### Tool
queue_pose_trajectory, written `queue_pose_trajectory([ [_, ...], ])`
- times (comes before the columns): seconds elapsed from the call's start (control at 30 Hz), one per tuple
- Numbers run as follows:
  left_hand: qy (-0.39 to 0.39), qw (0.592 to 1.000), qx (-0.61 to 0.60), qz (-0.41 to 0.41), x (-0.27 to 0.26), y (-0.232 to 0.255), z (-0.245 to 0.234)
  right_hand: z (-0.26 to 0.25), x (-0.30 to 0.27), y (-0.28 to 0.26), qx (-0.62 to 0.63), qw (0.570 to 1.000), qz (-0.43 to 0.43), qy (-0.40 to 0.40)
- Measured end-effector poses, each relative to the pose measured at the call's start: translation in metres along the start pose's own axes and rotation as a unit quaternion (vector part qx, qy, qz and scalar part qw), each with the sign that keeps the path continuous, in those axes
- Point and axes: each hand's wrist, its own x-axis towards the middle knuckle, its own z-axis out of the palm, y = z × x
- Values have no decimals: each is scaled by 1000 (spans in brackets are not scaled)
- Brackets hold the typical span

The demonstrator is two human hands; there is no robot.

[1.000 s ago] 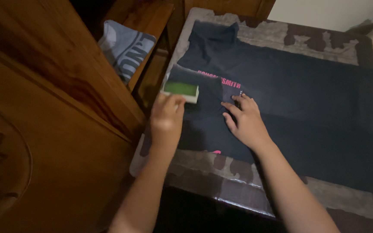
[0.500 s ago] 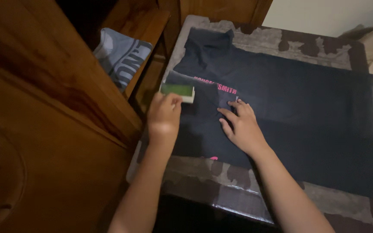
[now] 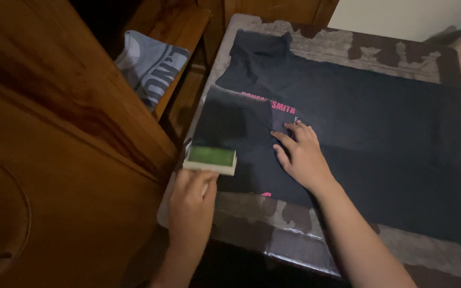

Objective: The person uses a lint roller to remove lint and debris from a black t-shirt laid flat on a table. They roll the sticky roller over the front and back of the shirt, periodically folding the shirt to access different areas. The person also adjusts the shirt's position on the table during the process.

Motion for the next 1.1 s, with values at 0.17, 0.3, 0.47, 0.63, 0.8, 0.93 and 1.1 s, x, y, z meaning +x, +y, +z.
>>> queue_pose_trajectory([
  [0.17, 119, 988, -48, 89, 45, -9, 23, 0, 0, -1, 6, 1000, 0, 5],
  [0.3, 142, 977, -116, 110, 93, -17, 55, -1, 0, -1, 13, 1000, 8, -1],
  [0.47, 97, 981, -136, 97, 156, -26, 84, 1, 0, -1, 3, 1000, 17, -3],
  [0.63, 89, 980, -154, 88, 161, -27, 88, 0, 1, -2, 7, 1000, 20, -7],
  [0.8, 72, 982, -160, 70, 128, -31, 57, -1, 1, -2, 5, 1000, 23, -13],
  [0.93, 80, 983, -146, 79, 86, -29, 12, 1, 1, -1, 8, 1000, 16, -2],
  [1.1, 83, 982, -160, 59, 45, -25, -35, 3, 0, 1, -5, 1000, 4, 12],
])
